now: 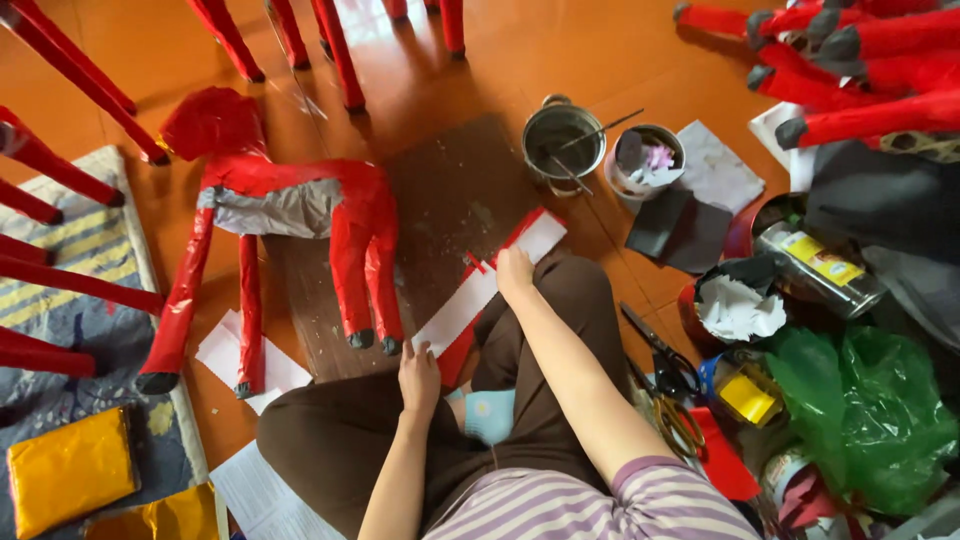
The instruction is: Applying red paper strips to a horse-shaped frame using adhesive and scissors to decorate it.
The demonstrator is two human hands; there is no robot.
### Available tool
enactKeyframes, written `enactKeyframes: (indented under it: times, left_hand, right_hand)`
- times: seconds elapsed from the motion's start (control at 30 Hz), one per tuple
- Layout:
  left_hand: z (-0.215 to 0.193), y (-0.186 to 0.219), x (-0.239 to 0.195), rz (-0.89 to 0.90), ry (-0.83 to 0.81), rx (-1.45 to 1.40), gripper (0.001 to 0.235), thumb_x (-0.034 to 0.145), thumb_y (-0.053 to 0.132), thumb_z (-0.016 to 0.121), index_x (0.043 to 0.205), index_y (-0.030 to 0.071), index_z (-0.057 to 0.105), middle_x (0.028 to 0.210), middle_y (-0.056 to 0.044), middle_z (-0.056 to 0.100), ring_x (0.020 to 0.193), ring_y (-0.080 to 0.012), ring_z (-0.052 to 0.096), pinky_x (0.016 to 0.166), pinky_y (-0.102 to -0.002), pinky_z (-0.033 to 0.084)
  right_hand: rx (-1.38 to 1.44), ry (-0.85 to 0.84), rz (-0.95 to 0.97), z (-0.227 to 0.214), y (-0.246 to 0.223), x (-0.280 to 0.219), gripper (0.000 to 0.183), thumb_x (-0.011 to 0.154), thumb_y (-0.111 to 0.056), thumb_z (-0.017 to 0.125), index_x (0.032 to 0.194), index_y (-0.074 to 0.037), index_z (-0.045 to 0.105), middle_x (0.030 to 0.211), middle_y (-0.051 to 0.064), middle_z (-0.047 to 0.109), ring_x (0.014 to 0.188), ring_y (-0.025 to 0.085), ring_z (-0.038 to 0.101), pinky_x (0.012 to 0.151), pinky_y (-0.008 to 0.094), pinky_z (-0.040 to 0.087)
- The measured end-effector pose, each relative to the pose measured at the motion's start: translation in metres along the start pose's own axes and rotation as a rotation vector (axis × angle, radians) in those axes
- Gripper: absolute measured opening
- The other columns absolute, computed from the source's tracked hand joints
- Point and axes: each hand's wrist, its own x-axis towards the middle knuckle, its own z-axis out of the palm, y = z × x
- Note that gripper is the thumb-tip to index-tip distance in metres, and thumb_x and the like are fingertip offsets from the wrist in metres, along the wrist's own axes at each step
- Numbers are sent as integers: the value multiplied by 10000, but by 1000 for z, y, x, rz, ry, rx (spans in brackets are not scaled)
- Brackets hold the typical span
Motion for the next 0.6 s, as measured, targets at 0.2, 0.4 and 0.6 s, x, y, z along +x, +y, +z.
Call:
enactKeyframes:
  times: [0.2,0.4,0.6]
  left_hand:
    - [-2,-2,-7,-123,-135,-125,161,881,184,571,1008,153,665,1299,-137,562,988,-431,659,781,-506,574]
    - [13,-20,-4,-165,-173,-214,161,857,223,612,989,202,700,1193,-95,624,1016,-367,668,848,-440,565]
    - [25,-17,-8,-152,-137,-237,158,840,211,615,957,197,720,983,-57,686,875,-317,705,780,-419,573]
  right_hand:
    - [157,-13,168,-30,-13,-6,418,869,-493,654,899,-83,727,962,171,647,981,378,668,834,511,568]
    - [246,202,179,-47,-17,-13,526,845,-541,675,954,-27,692,968,231,624,973,431,645,895,522,527]
    - [73,43,67,-46,-9,-15,533,772,-269,795,1145,18,545,1138,238,570,1136,426,576,973,483,488]
